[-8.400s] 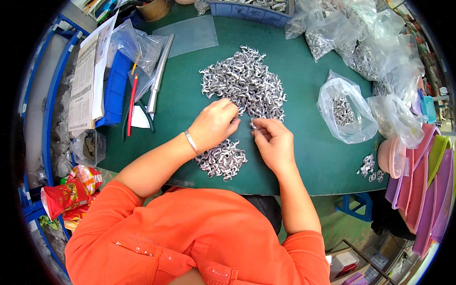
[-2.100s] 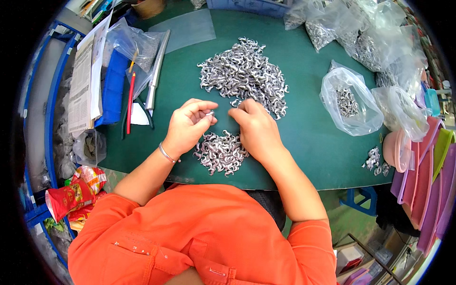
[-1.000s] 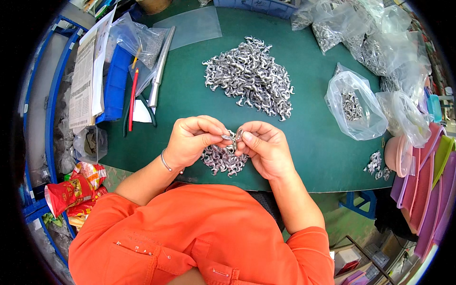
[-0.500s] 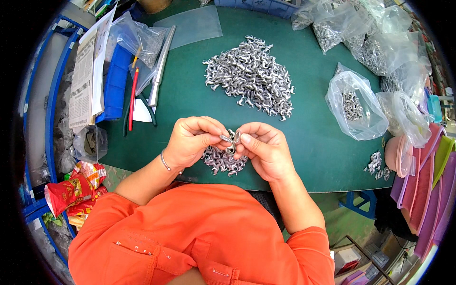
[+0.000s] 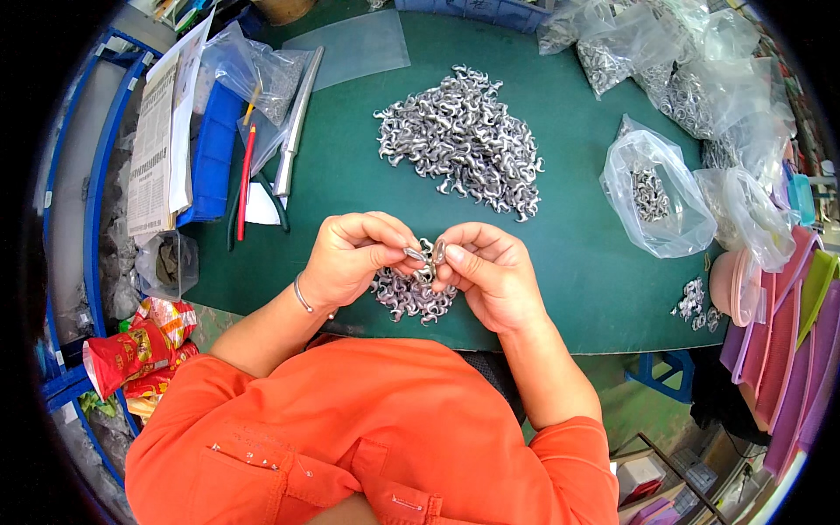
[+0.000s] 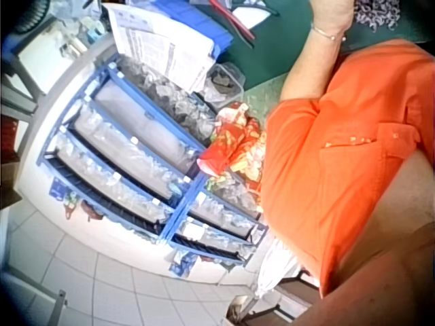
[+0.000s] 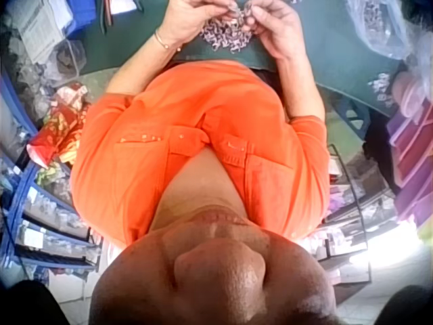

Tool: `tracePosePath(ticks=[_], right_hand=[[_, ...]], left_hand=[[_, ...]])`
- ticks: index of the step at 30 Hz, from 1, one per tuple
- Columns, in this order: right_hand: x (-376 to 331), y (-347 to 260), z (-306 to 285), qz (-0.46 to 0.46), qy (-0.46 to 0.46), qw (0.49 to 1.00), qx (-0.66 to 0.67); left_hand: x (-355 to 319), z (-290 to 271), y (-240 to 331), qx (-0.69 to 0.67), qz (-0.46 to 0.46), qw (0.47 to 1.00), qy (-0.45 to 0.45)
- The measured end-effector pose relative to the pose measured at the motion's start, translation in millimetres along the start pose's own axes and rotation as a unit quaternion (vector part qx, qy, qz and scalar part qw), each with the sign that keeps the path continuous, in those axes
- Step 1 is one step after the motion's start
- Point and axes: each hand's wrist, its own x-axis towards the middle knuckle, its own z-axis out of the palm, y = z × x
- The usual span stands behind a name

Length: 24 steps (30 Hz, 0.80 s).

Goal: The person sits at a green workbench and repeatedly picks up small silver metal hooks and screws, joining them by hand. They place the assembled pairs into a small pile on the table. The process is repetitive and involves handling the components one at a time.

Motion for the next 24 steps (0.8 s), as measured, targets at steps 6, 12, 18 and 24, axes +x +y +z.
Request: tracePosePath(ticks=[6,12,18,24], right_hand=[[-0.1,-1.9,1.8,0.009,0.01,1.0,0.007],[-1.5,-4.5,0.7,0.03,0.025,0.996,-0.08],[-3.3,-2.7,2.4,-0.068,0.05,0.855,-0.512],[36.7,-6.7,-4.0,-0.26,0.119,0.58,-0.763]], left_hand=[[1.2,0.8,0.4,-0.004,-0.001,1.0,-0.002],[-0.5,-1.2,1.5,0.037,-0.001,0.999,0.006],[0.9,-17.7,22.7,0.354,-0.05,0.928,-0.106],[44.4,-8.1,4.5,0.585,0.176,0.79,-0.05]])
